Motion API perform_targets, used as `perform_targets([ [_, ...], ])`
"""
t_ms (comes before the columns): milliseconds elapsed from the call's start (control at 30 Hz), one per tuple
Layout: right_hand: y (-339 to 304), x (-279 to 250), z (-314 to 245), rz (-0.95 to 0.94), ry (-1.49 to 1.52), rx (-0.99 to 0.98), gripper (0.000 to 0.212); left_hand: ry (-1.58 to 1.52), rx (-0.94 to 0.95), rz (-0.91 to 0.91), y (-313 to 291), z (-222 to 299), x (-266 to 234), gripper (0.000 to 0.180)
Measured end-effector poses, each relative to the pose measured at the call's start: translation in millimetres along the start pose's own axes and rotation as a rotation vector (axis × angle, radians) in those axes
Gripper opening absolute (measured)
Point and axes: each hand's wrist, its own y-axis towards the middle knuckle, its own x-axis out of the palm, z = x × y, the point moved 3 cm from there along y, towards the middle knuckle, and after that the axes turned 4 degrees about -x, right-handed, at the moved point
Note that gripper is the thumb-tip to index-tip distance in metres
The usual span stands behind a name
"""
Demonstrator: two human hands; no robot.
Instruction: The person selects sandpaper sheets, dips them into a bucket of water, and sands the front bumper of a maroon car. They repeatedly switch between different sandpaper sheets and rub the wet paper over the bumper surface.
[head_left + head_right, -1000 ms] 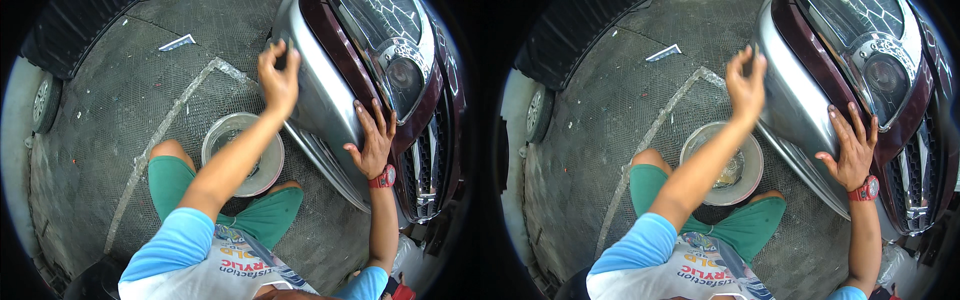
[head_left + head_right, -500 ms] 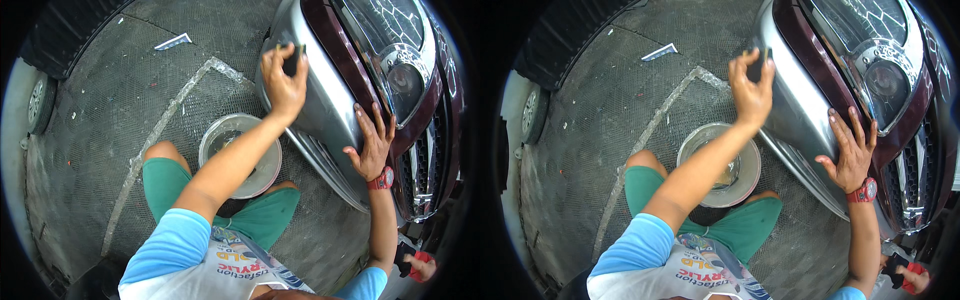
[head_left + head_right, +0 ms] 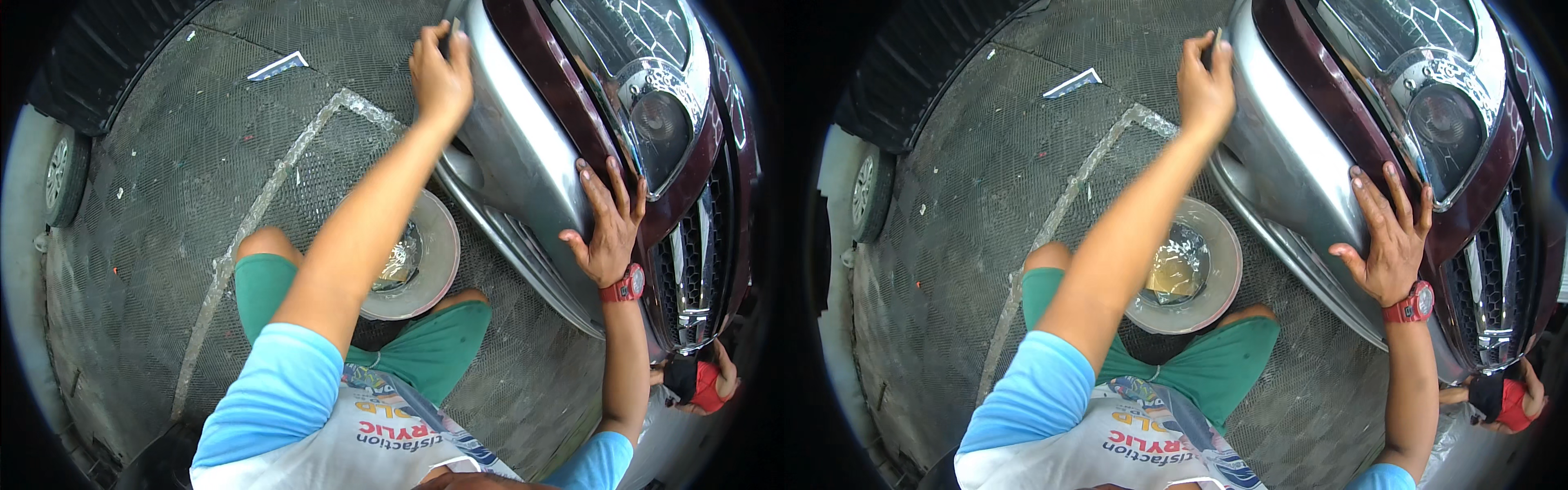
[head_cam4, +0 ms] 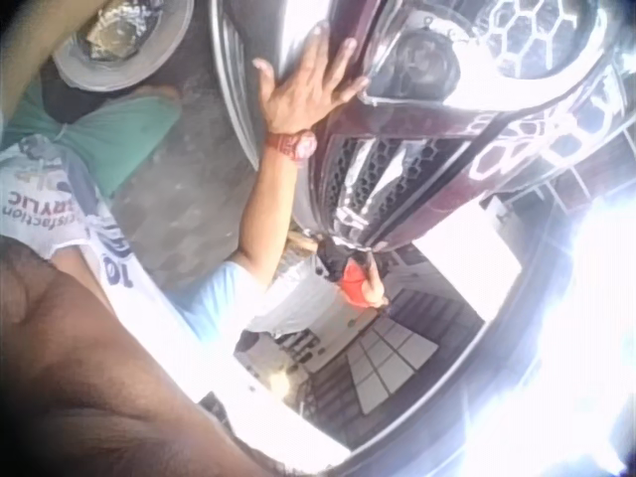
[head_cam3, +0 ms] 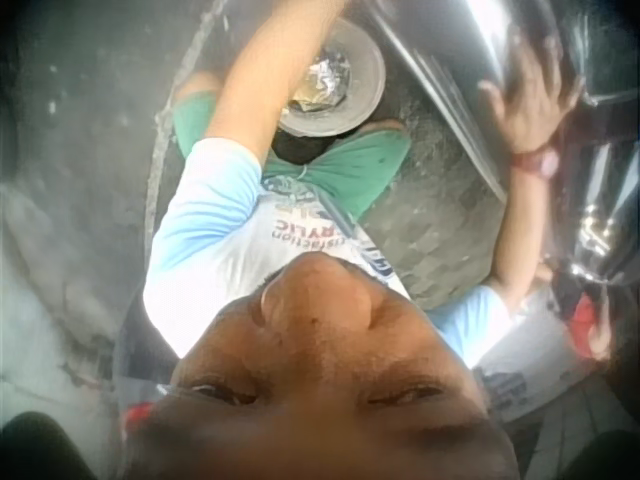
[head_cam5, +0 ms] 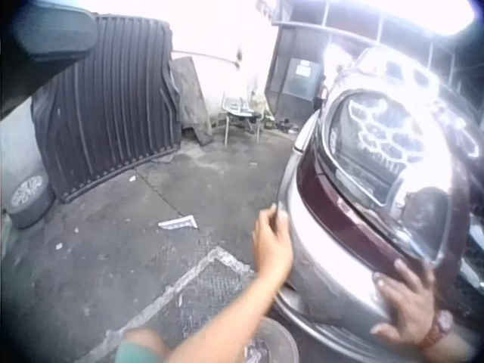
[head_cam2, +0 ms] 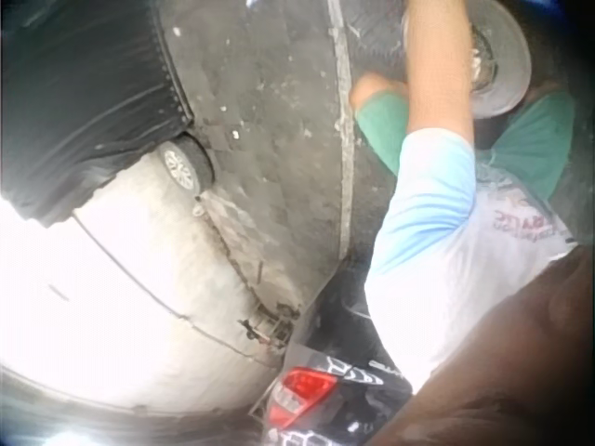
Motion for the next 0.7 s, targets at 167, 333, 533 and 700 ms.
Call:
perform_targets([
  [167, -1.7, 3.5, -0.2, -0.006, -0.009, 0.016, 0.09, 0.089, 0.113, 0.128, -87.7, 14.8, 2.9, 0.049],
  [333, -5.2, 4.2, 1.4, 0.001, -0.012, 0.011, 0.089, 0.129, 0.201, 0.097, -139.6, 4.7, 6.0, 0.048],
  [533, 1.1, 3.3, -0.7, 0.01, -0.002, 0.003, 0.089, 0.052, -0.116, 0.121, -70.5, -10.7, -1.2, 0.05],
  [700, -0.6, 3.5, 0.3, 0.012, -0.009, 0.008, 0.091, 0.066, 0.0, 0.062, -220.0, -1.9, 16.3, 0.053],
])
